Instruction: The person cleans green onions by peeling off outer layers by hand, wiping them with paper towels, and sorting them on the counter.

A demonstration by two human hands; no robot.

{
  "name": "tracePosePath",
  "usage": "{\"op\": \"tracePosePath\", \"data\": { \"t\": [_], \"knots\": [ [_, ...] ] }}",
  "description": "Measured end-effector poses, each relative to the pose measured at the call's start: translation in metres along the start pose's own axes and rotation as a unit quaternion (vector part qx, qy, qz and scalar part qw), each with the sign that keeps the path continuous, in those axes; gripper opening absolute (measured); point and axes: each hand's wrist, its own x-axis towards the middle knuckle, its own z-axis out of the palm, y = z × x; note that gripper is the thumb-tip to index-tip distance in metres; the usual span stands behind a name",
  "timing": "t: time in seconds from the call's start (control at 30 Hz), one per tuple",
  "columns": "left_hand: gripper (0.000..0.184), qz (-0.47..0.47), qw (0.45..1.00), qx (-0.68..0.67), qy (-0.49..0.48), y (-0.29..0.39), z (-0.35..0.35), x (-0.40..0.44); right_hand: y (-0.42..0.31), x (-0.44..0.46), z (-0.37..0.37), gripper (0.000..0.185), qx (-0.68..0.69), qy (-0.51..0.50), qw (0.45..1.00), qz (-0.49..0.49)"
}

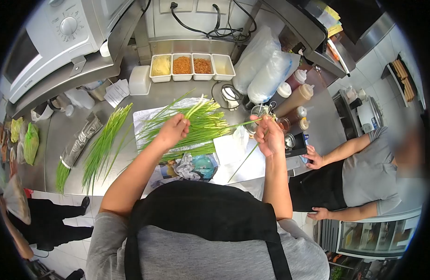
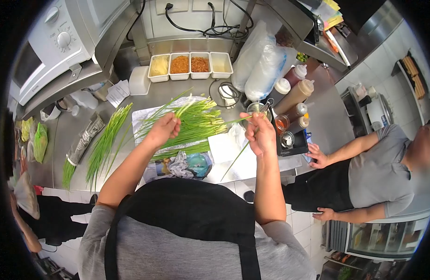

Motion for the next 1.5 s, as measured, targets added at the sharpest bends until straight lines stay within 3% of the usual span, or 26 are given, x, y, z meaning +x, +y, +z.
{"op": "tracePosePath", "data": {
  "t": [0.1,0.2,0.3,0.4,0.47,0.5,0.6,0.83,0.93,1.0,1.1,1.13,1.17,1.23,1.27,1.43,1.5],
  "knots": [
    [0.018,0.057,0.997,-0.042,0.026,0.030,0.002,-0.007,0.006,-0.001,0.009,0.011,0.001,-0.013,1.000,0.006],
    [0.018,0.209,0.970,0.111,0.057,0.047,0.020,-0.003,0.016,-0.001,0.018,0.011,0.021,-0.037,0.999,0.022],
    [0.018,0.212,0.970,0.117,0.032,0.045,0.053,0.001,0.035,-0.001,0.034,0.012,0.065,-0.063,0.995,0.029],
    [0.019,0.154,0.968,0.200,0.010,0.031,0.074,0.004,0.056,0.004,0.043,0.015,0.131,-0.030,0.991,-0.004],
    [0.020,0.007,0.997,0.003,-0.077,0.033,0.082,-0.006,0.066,0.005,0.042,0.014,0.103,-0.020,0.994,-0.027],
    [0.020,-0.066,0.986,-0.097,-0.118,0.035,0.084,-0.011,0.069,0.002,0.044,0.013,0.091,-0.002,0.995,-0.029],
    [0.021,-0.117,0.973,-0.131,-0.151,0.034,0.078,-0.015,0.080,0.003,0.037,0.010,0.044,0.012,0.999,-0.026],
    [0.023,-0.071,0.982,-0.084,-0.152,0.031,0.063,-0.011,0.073,0.005,0.018,0.014,-0.016,-0.058,0.997,0.040],
    [0.023,-0.040,0.986,-0.075,-0.146,0.020,0.063,-0.005,0.062,0.000,0.020,0.021,0.000,-0.030,0.998,0.058],
    [0.021,-0.020,0.989,-0.072,-0.129,0.016,0.062,-0.001,0.053,0.000,0.014,0.035,-0.107,0.044,0.993,-0.015],
    [0.021,-0.010,0.990,-0.059,-0.127,0.018,0.056,-0.001,0.044,0.006,0.002,0.018,-0.282,0.057,0.932,-0.220],
    [0.021,-0.016,0.990,-0.061,-0.129,0.020,0.054,-0.002,0.043,0.007,0.000,0.013,-0.329,0.031,0.890,-0.314],
    [0.021,-0.021,0.989,-0.063,-0.131,0.020,0.052,-0.002,0.041,0.006,-0.003,0.011,-0.370,0.039,0.858,-0.354],
    [0.021,-0.029,0.987,-0.068,-0.140,0.023,0.049,-0.004,0.027,-0.007,0.010,0.016,-0.529,-0.023,0.736,-0.422],
    [0.021,-0.033,0.986,-0.070,-0.146,0.024,0.047,-0.004,0.022,-0.012,0.015,0.019,-0.599,-0.053,0.661,-0.449],
    [0.022,-0.050,0.978,-0.045,-0.196,0.023,0.043,-0.006,0.021,-0.010,0.027,0.024,-0.672,-0.152,0.557,-0.464],
    [0.023,-0.063,0.973,-0.034,-0.221,0.026,0.040,-0.009,0.015,-0.008,0.030,0.024,-0.682,-0.187,0.550,-0.444]
  ]
}}
